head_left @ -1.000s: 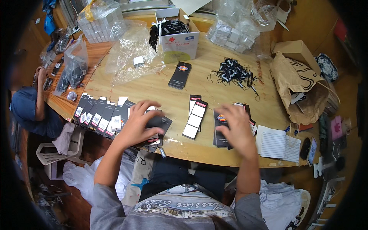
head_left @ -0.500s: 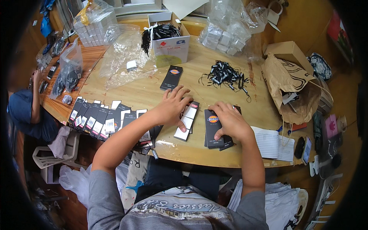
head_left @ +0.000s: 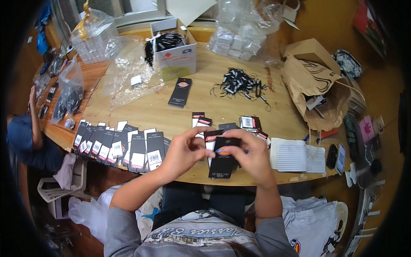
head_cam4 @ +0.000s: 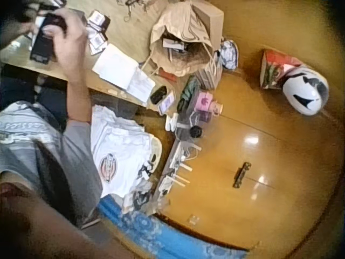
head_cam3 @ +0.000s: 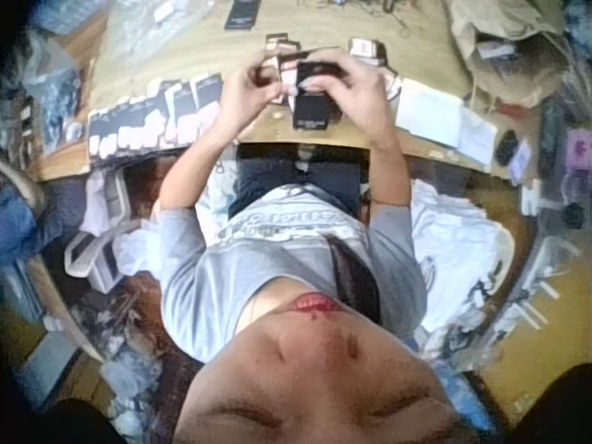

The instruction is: The person assembles small electronic components by attaching black cables to black rectangular cards. They repeatedly pick up a card, thread a cable through a hole, and place the assembled unit on the table. The person also moves a pile of cables from a box onto the table to access them more easily.

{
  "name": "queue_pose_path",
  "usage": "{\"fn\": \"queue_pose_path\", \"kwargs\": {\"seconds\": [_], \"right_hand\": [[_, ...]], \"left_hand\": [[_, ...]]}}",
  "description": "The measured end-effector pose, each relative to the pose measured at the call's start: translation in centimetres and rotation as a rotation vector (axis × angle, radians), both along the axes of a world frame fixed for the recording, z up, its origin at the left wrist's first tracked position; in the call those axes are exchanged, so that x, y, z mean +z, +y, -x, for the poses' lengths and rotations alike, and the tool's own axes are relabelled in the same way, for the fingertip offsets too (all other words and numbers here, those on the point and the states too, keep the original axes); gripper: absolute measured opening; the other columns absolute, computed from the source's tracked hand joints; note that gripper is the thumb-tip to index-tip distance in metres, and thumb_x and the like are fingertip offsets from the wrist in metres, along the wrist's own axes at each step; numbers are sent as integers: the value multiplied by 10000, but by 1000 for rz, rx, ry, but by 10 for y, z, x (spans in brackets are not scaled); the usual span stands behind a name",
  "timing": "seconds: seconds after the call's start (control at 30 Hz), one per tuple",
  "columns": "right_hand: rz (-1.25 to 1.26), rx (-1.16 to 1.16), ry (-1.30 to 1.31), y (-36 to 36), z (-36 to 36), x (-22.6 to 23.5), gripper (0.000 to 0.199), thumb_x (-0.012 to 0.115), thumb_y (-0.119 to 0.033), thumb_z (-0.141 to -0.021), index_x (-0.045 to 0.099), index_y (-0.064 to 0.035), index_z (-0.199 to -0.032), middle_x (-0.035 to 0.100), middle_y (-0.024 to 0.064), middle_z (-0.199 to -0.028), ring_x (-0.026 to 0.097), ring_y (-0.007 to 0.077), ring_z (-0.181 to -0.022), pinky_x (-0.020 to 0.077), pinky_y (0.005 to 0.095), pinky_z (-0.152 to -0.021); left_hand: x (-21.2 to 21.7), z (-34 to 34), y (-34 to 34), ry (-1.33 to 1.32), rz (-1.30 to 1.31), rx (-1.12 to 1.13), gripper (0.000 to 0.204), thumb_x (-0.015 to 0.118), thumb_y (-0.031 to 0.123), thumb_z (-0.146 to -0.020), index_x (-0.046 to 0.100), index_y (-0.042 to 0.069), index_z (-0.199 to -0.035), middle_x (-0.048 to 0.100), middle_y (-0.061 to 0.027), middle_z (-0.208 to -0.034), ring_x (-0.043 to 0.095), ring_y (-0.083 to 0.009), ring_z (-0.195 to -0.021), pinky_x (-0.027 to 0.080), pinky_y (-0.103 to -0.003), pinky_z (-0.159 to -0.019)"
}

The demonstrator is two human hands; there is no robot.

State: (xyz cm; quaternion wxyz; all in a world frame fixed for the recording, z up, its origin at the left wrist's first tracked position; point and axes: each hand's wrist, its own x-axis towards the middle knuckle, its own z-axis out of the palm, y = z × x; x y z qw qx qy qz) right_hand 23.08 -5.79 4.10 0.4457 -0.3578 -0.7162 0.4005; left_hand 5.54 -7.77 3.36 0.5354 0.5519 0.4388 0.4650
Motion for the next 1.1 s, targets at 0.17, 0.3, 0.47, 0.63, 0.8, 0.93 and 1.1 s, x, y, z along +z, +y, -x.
{"fn": "queue_pose_path", "kwargs": {"seconds": [0.17,0.3,0.47,0.63,0.8,0.93,1.1], "right_hand": [[155,-108,-113,-3,-11,-7,258,628,-42,-667,541,-7,-908,552,65,-730,527,99,-608,416,216,-529],[41,-534,-569,35,-74,-34,339,657,-89,-619,545,-16,-930,543,116,-717,556,231,-668,437,300,-617],[55,-606,-847,44,-87,-51,322,699,-108,-555,553,-9,-825,531,114,-798,532,265,-779,408,348,-686],[146,-699,-722,48,-87,-46,304,718,-56,-505,531,4,-736,532,104,-690,521,236,-646,406,322,-584],[136,-744,-700,50,-90,-48,286,722,-34,-492,528,6,-699,522,89,-607,502,205,-573,395,300,-536],[100,-769,-754,52,-93,-51,253,701,-22,-520,539,6,-712,535,91,-616,503,179,-557,397,288,-528],[325,-504,-293,40,-89,-26,150,629,12,-616,555,17,-746,572,67,-667,524,118,-554,409,240,-502]], "left_hand": [[-23,-6,-14,-95,27,83,396,615,-29,-686,465,6,-1051,538,2,-670,422,-15,-559,340,-153,-512],[-24,-11,-20,-206,80,161,281,608,-5,-710,474,-3,-956,540,-4,-682,417,-14,-557,332,-151,-502],[-35,-11,-19,-205,127,152,143,599,21,-733,507,-12,-838,550,-9,-698,429,-15,-558,336,-155,-491],[-31,-27,-19,-247,150,214,131,589,54,-753,484,10,-688,422,51,-576,375,-2,-527,313,-156,-457],[-41,-26,-18,-172,94,209,255,594,76,-756,414,39,-578,355,63,-541,308,2,-505,256,-164,-423],[-44,-27,-16,-140,61,211,284,602,83,-750,391,45,-564,334,64,-530,282,4,-495,230,-169,-410],[-45,-30,-15,-112,74,185,271,606,87,-746,403,37,-573,354,62,-526,285,9,-485,228,-170,-408]]}}
